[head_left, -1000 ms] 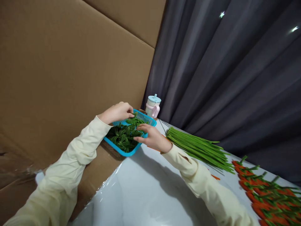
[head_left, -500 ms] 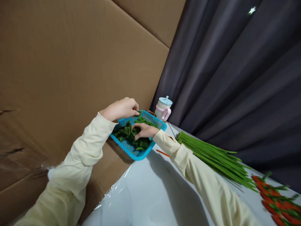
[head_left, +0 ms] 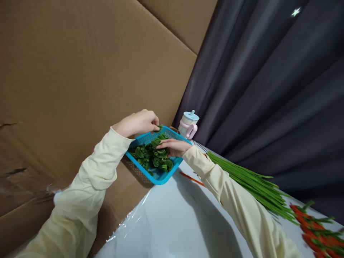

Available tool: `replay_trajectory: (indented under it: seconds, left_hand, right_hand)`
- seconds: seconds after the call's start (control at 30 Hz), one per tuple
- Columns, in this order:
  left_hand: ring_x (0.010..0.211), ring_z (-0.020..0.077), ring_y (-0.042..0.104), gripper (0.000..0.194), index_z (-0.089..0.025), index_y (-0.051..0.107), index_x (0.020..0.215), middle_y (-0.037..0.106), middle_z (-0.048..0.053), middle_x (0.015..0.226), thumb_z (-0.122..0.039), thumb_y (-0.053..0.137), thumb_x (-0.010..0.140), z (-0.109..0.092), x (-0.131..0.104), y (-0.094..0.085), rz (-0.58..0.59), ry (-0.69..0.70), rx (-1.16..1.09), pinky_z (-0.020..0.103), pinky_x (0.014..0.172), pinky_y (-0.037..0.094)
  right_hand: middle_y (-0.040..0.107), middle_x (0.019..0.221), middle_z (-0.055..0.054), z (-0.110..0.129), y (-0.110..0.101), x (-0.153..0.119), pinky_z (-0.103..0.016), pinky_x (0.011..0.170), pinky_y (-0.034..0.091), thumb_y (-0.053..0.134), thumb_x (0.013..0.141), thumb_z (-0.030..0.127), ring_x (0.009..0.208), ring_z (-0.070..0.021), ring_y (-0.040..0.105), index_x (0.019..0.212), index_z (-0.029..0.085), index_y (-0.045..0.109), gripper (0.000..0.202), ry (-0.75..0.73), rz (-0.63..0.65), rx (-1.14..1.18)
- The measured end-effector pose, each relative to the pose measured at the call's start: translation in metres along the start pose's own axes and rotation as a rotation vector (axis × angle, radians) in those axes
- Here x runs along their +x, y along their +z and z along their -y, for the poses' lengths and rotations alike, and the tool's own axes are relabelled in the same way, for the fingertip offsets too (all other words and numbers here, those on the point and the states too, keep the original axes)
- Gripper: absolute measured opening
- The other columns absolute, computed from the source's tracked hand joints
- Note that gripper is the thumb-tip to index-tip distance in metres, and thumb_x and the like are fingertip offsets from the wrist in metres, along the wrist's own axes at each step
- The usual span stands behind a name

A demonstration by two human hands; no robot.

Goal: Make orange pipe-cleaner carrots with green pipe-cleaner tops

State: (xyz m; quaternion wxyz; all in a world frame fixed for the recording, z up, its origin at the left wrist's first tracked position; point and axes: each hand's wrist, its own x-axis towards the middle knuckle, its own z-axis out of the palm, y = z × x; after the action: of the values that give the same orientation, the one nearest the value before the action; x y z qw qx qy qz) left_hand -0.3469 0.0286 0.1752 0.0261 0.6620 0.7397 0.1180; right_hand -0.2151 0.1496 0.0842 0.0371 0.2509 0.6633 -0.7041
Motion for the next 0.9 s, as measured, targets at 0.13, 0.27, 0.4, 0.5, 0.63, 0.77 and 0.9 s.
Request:
replay_trajectory:
  seconds: [0.13, 0.27, 0.4, 0.5, 0.63, 0.77, 0.9]
  left_hand:
    - [0.062, 0.0140, 0.056, 0.021, -0.018, 0.066, 0.077, 0.066, 0.003, 0.073, -0.034, 0.052, 0.075, -0.001, 0.000, 0.001, 0.010, 0.000, 0.011, 0.022, 0.058, 0.035]
    - [0.063, 0.0144, 0.057, 0.022, -0.020, 0.067, 0.079, 0.067, 0.002, 0.074, -0.034, 0.051, 0.075, -0.005, -0.002, 0.000, 0.025, -0.024, 0.030, 0.023, 0.059, 0.036]
    - [0.068, 0.0150, 0.058, 0.022, -0.022, 0.068, 0.086, 0.067, 0.002, 0.078, -0.033, 0.051, 0.076, -0.008, -0.005, -0.001, 0.048, -0.041, 0.053, 0.022, 0.058, 0.036]
    - [0.074, 0.0162, 0.059, 0.024, -0.023, 0.067, 0.094, 0.068, 0.002, 0.086, -0.028, 0.053, 0.075, -0.010, -0.004, 0.004, 0.115, 0.004, 0.084, 0.022, 0.060, 0.038]
    - [0.079, 0.0171, 0.060, 0.030, -0.021, 0.066, 0.100, 0.067, 0.004, 0.092, -0.019, 0.053, 0.073, -0.020, 0.002, 0.018, 0.270, 0.067, 0.126, 0.021, 0.063, 0.041]
    - [0.081, 0.0204, 0.062, 0.034, -0.017, 0.066, 0.099, 0.066, 0.009, 0.098, -0.008, 0.050, 0.070, -0.038, 0.005, 0.035, 0.400, 0.069, 0.223, 0.024, 0.064, 0.044]
    - [0.093, 0.0293, 0.059, 0.032, -0.009, 0.065, 0.094, 0.063, 0.018, 0.101, -0.002, 0.043, 0.071, -0.060, -0.001, 0.050, 0.300, 0.096, 0.321, 0.038, 0.078, 0.044]
  right_hand:
    - [0.057, 0.072, 0.004, 0.001, 0.004, -0.007, -0.019, 0.052, 0.044, 0.075, 0.059, 0.024, 0.061, -0.0077, 0.053, 0.067, 0.017, 0.049, 0.028, -0.009, -0.020, 0.078]
    - [0.060, 0.084, 0.002, -0.003, 0.010, -0.012, -0.020, 0.056, 0.046, 0.073, 0.063, 0.025, 0.071, -0.0107, 0.058, 0.077, 0.018, 0.054, 0.025, -0.007, -0.020, 0.043]
    - [0.061, 0.097, -0.002, 0.001, 0.008, -0.021, -0.022, 0.064, 0.049, 0.063, 0.076, 0.027, 0.084, -0.0126, 0.059, 0.109, 0.022, 0.055, 0.035, -0.079, -0.097, -0.313]
    - [0.065, 0.091, -0.005, 0.014, -0.002, -0.041, -0.025, 0.071, 0.048, 0.053, 0.083, 0.029, 0.081, -0.0144, 0.060, 0.111, 0.015, 0.057, 0.032, -0.218, -0.113, -0.705]
    - [0.068, 0.087, -0.007, 0.031, -0.018, -0.096, -0.025, 0.071, 0.048, 0.049, 0.084, 0.029, 0.077, -0.0166, 0.062, 0.096, 0.012, 0.066, 0.027, -0.347, -0.231, -1.156]
    - [0.069, 0.088, -0.006, 0.017, -0.020, -0.180, -0.025, 0.068, 0.050, 0.042, 0.087, 0.031, 0.073, -0.0173, 0.065, 0.103, 0.017, 0.064, 0.031, -0.359, -0.312, -1.306]
    - [0.070, 0.092, -0.006, -0.051, -0.019, -0.257, -0.028, 0.065, 0.055, 0.041, 0.088, 0.034, 0.080, -0.0214, 0.067, 0.102, 0.024, 0.065, 0.029, -0.367, -0.508, -1.200]
